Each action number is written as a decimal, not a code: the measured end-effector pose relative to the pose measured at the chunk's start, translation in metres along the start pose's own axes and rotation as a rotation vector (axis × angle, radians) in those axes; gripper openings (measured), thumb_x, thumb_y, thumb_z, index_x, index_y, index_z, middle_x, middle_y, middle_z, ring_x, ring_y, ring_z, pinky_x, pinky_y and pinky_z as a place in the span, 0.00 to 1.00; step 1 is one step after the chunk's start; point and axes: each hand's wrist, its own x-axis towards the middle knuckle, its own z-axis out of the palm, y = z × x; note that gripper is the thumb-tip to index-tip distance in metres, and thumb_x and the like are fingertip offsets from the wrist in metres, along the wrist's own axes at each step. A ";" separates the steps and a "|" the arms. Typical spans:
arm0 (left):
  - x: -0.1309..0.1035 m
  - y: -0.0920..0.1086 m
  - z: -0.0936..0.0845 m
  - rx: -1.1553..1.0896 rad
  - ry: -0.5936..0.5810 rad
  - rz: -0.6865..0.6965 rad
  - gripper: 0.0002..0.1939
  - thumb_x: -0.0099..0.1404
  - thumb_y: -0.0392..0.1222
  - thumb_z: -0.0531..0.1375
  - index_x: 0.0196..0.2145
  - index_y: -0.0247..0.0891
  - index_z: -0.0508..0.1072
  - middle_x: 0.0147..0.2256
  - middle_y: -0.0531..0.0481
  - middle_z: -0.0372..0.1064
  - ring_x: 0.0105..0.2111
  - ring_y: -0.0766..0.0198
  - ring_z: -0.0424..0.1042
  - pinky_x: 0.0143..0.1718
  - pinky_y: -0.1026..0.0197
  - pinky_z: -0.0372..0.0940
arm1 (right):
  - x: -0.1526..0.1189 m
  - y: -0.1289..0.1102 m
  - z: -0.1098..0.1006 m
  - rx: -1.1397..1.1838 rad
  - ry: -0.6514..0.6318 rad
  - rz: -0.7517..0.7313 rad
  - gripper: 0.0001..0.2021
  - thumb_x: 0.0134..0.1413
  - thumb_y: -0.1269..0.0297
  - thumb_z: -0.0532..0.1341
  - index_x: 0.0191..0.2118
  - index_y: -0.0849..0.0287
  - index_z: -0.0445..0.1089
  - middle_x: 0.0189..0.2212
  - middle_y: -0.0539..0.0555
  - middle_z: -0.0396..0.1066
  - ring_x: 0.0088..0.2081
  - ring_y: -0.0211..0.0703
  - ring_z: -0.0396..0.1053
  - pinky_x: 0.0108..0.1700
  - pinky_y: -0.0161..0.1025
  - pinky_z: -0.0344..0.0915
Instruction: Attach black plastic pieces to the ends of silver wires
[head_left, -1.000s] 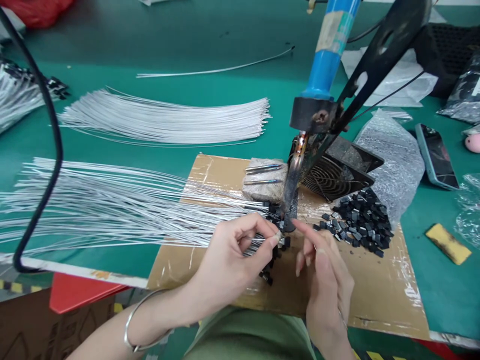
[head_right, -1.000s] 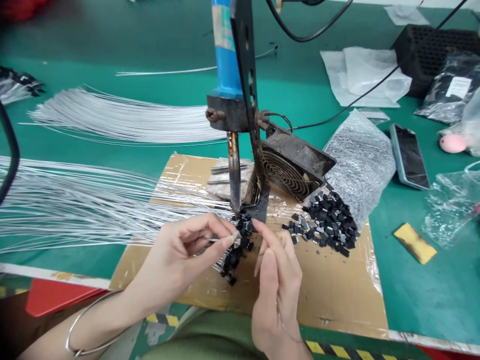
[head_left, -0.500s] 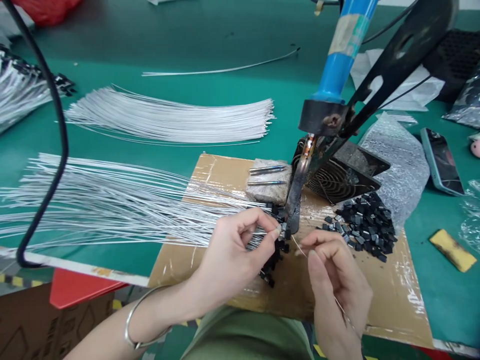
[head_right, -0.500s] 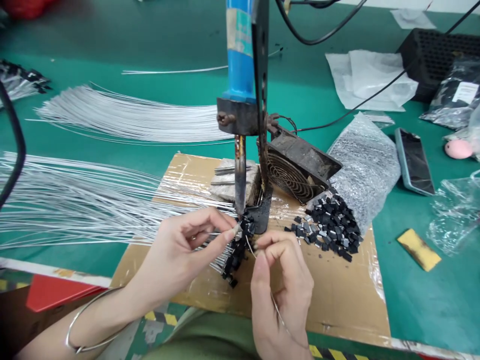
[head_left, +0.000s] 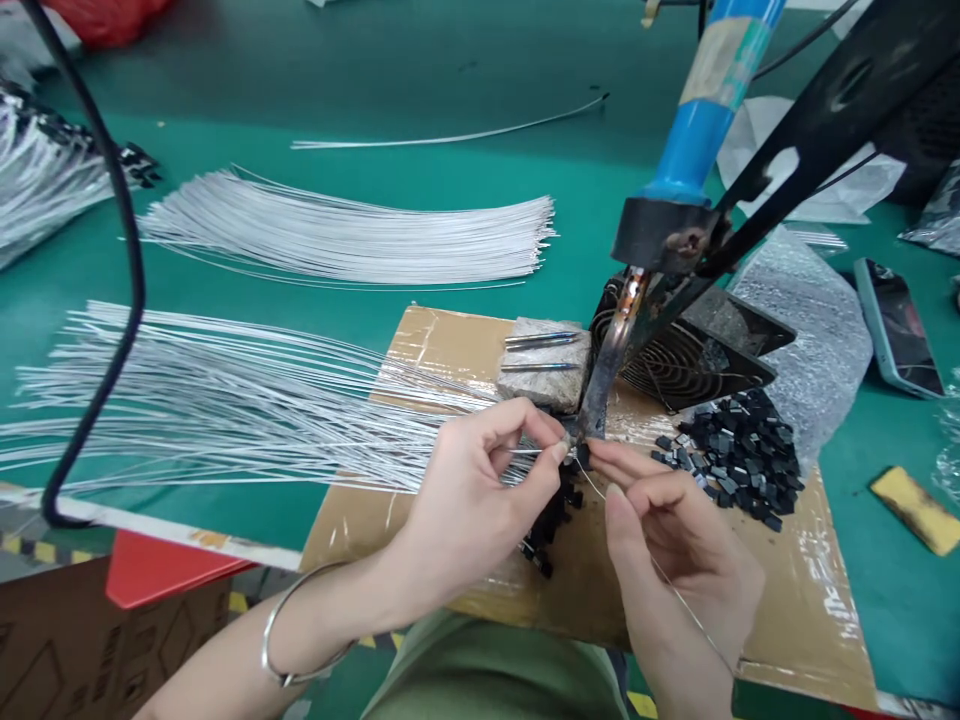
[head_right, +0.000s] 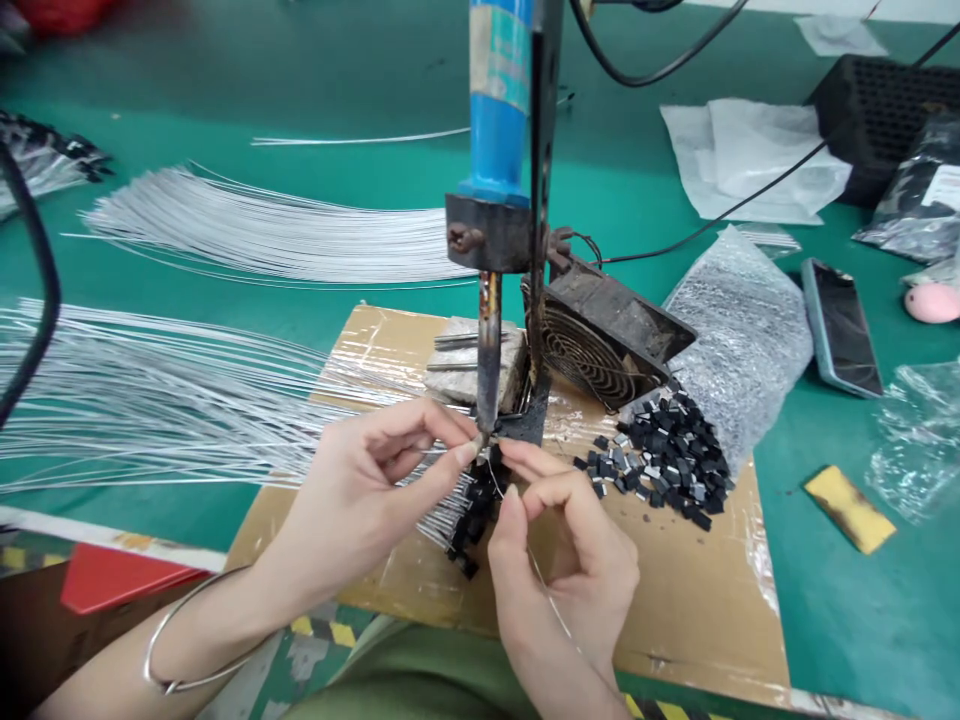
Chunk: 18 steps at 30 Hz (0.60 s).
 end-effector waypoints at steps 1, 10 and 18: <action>0.001 0.001 0.000 -0.001 0.003 0.000 0.06 0.62 0.36 0.62 0.27 0.37 0.74 0.30 0.49 0.77 0.27 0.65 0.70 0.28 0.64 0.63 | 0.001 0.000 0.000 0.003 -0.003 -0.003 0.09 0.62 0.74 0.66 0.32 0.54 0.71 0.49 0.55 0.83 0.52 0.45 0.82 0.55 0.40 0.79; 0.004 0.002 -0.001 -0.023 0.008 0.001 0.05 0.62 0.36 0.62 0.27 0.37 0.73 0.31 0.49 0.78 0.28 0.64 0.72 0.27 0.63 0.61 | 0.007 -0.002 0.003 0.011 0.029 -0.013 0.09 0.63 0.71 0.66 0.31 0.55 0.70 0.48 0.58 0.84 0.51 0.48 0.82 0.54 0.43 0.79; 0.005 0.003 -0.001 -0.022 0.017 0.003 0.05 0.61 0.37 0.62 0.27 0.37 0.74 0.31 0.49 0.78 0.27 0.65 0.71 0.25 0.64 0.59 | 0.009 -0.002 0.004 0.005 0.022 -0.029 0.09 0.63 0.72 0.66 0.31 0.55 0.71 0.48 0.56 0.84 0.52 0.47 0.82 0.56 0.42 0.78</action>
